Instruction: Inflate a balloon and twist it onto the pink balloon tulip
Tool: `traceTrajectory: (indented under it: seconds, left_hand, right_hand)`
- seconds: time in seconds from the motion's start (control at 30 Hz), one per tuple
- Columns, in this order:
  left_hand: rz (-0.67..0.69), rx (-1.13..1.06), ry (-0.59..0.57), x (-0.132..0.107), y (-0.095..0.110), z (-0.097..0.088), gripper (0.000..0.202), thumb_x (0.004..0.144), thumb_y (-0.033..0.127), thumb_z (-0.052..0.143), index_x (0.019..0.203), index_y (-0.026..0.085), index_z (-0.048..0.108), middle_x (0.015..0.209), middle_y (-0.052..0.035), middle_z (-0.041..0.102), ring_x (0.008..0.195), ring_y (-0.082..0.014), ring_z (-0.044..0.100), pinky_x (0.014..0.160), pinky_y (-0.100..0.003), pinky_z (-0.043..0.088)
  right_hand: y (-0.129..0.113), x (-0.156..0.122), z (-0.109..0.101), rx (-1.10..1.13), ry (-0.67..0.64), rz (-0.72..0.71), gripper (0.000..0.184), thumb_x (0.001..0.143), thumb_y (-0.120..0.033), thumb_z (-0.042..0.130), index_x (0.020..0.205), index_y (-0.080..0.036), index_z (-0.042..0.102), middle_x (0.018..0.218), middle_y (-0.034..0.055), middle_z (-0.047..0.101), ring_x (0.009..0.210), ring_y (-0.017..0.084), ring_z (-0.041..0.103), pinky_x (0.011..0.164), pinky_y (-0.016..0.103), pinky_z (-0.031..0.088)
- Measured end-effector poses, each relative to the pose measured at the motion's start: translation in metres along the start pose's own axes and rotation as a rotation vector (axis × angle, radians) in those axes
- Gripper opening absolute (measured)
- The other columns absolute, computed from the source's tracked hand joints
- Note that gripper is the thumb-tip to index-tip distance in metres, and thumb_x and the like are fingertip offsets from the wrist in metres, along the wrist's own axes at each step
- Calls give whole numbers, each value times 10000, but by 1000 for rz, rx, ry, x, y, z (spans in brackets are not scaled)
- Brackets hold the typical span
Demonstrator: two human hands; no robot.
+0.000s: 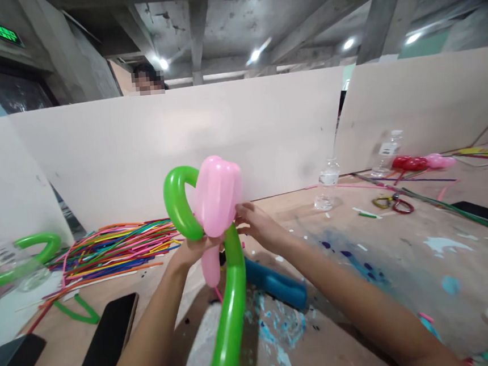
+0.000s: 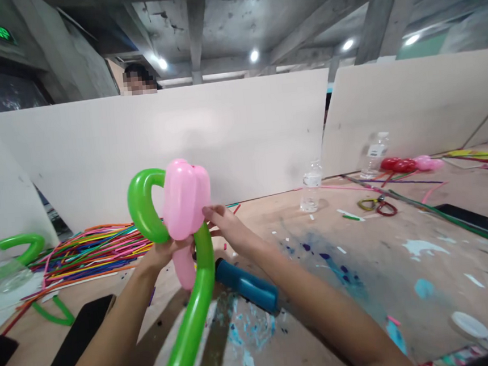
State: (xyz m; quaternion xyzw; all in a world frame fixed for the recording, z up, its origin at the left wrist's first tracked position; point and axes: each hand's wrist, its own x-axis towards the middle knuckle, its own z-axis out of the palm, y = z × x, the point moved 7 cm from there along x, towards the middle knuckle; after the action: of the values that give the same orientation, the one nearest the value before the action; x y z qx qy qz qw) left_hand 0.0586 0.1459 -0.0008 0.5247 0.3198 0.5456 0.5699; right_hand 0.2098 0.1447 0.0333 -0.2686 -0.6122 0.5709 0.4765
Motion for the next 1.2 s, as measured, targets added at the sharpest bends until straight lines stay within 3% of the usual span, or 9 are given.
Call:
traceTrajectory:
  seconds: [0.2,0.37,0.5,0.67,0.8,0.93,1.03,1.1,1.2]
  left_hand:
    - [48,238,-69,-1,2,23,130,663,252,787,711,155,714,653,-64,668,578,-176,589,561,-293,503]
    - [74,322,-270,-3,15,42,132,577,77,793,656,157,724,583,-37,651,554,-165,583,548,-269,495]
    - [78,212,-216,-3,16,34,169,566,162,815,713,154,731,615,-43,666,539,-174,591,497,-266,488]
    - [52,226,-279,-7,8,30,263,600,391,795,651,145,718,618,-78,657,553,-192,590,510,-292,495]
    - [63,179,-174,-3,4,29,307,594,420,799,639,138,688,607,-77,634,560,-187,577,522,-297,491]
    - [53,45,45,0,0,31,368,594,461,809,674,137,654,583,-45,607,524,-153,552,505,-275,476]
    - [21,-17,150,-2,-1,36,402,584,495,817,674,143,644,581,-31,604,522,-142,548,502,-262,470]
    - [22,-6,153,-5,3,38,408,607,517,800,659,144,644,581,-38,607,527,-151,558,503,-267,470]
    - [120,78,39,-10,20,39,446,647,568,751,606,137,645,552,-53,595,499,-156,547,460,-266,435]
  right_hand:
    - [33,12,6,145,-233,224,401,864,-535,554,983,-155,595,817,53,659,667,158,637,593,260,504]
    - [53,16,-5,123,-176,373,364,860,-462,504,723,-133,577,551,33,576,439,131,527,411,237,431]
    - [57,12,-7,216,-205,483,275,822,-369,501,775,-120,607,610,57,620,512,145,581,460,238,485]
    - [56,1,-3,182,-310,604,386,817,-531,542,774,-148,562,594,-2,546,422,91,467,360,199,369]
    - [37,4,0,-195,-326,333,378,879,-529,502,795,-163,540,604,-10,526,445,105,485,407,223,377]
    - [-1,0,0,-893,-62,-129,268,961,-412,432,1009,-183,561,787,44,633,637,153,580,572,253,409]
    - [-18,-11,1,-1230,69,-239,295,977,-415,401,1118,-200,547,949,107,640,784,213,610,655,302,426]
    - [-23,-15,-1,-1252,62,-237,333,983,-431,368,1097,-187,564,1013,147,619,875,255,600,704,346,441]
    - [-23,-13,-1,-984,-121,-201,424,999,-460,292,979,-165,596,1026,141,627,958,258,579,794,370,455]
